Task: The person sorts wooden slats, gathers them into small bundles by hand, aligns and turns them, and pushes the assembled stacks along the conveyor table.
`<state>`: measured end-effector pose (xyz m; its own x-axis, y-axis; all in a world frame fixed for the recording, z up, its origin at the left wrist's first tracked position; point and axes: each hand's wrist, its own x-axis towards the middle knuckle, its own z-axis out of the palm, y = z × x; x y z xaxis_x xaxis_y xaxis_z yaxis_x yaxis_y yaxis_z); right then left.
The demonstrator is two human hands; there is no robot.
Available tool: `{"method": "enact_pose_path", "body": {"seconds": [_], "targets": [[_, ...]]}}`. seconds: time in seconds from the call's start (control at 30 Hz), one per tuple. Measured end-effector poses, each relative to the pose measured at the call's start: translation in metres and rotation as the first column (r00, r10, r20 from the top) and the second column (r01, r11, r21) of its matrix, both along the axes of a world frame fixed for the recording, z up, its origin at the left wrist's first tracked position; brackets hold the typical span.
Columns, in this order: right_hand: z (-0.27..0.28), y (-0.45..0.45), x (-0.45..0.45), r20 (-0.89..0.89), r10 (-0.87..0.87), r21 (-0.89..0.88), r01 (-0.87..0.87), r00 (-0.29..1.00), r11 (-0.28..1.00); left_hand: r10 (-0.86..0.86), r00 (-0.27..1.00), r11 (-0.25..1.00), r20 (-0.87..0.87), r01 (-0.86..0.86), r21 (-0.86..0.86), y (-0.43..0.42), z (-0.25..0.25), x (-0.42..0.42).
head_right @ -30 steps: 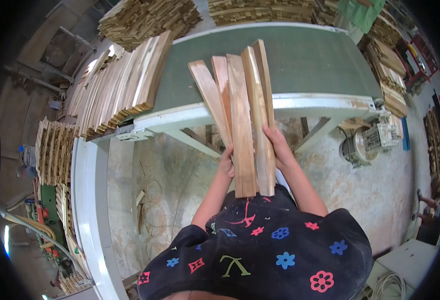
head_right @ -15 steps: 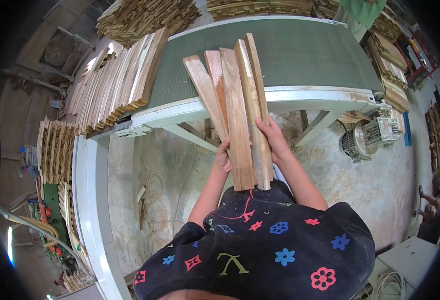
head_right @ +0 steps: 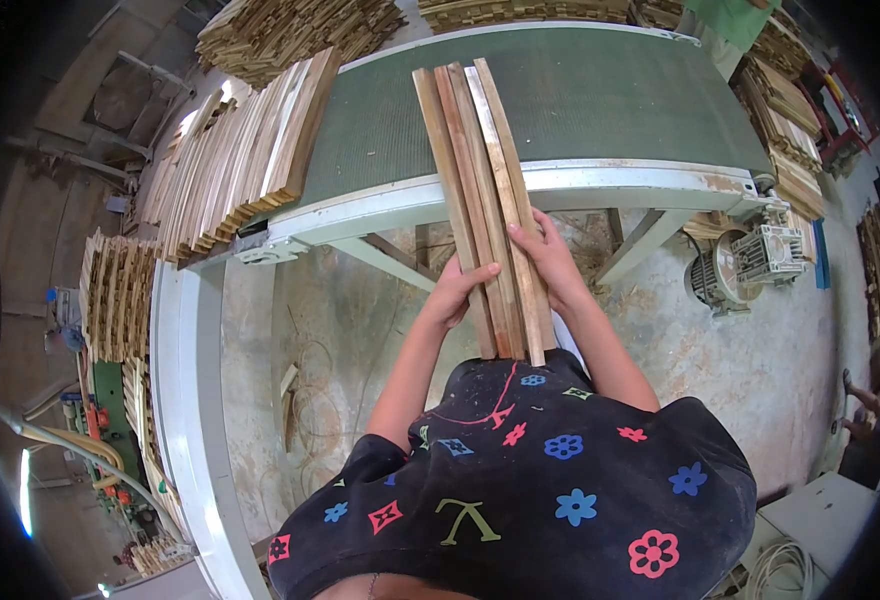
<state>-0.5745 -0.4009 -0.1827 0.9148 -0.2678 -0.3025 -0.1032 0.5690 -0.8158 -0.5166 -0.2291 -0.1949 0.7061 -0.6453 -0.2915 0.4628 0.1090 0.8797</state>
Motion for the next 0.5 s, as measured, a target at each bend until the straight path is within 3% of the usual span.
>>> {"method": "enact_pose_path", "body": {"seconds": [0.43, 0.5], "targets": [[-0.006, 0.003, -0.017, -0.037, 0.089, -0.317, -0.096, 0.995, 0.944, -0.029, 0.985, 0.998, -0.169, 0.020, -0.055, 0.008, -0.023, -0.015], [-0.008, 0.009, -0.023, -0.026, 0.059, -0.280, -0.064, 0.998, 0.958, -0.030, 0.977, 0.997, -0.210, 0.014, -0.076, 0.014, -0.032, -0.022]]}}
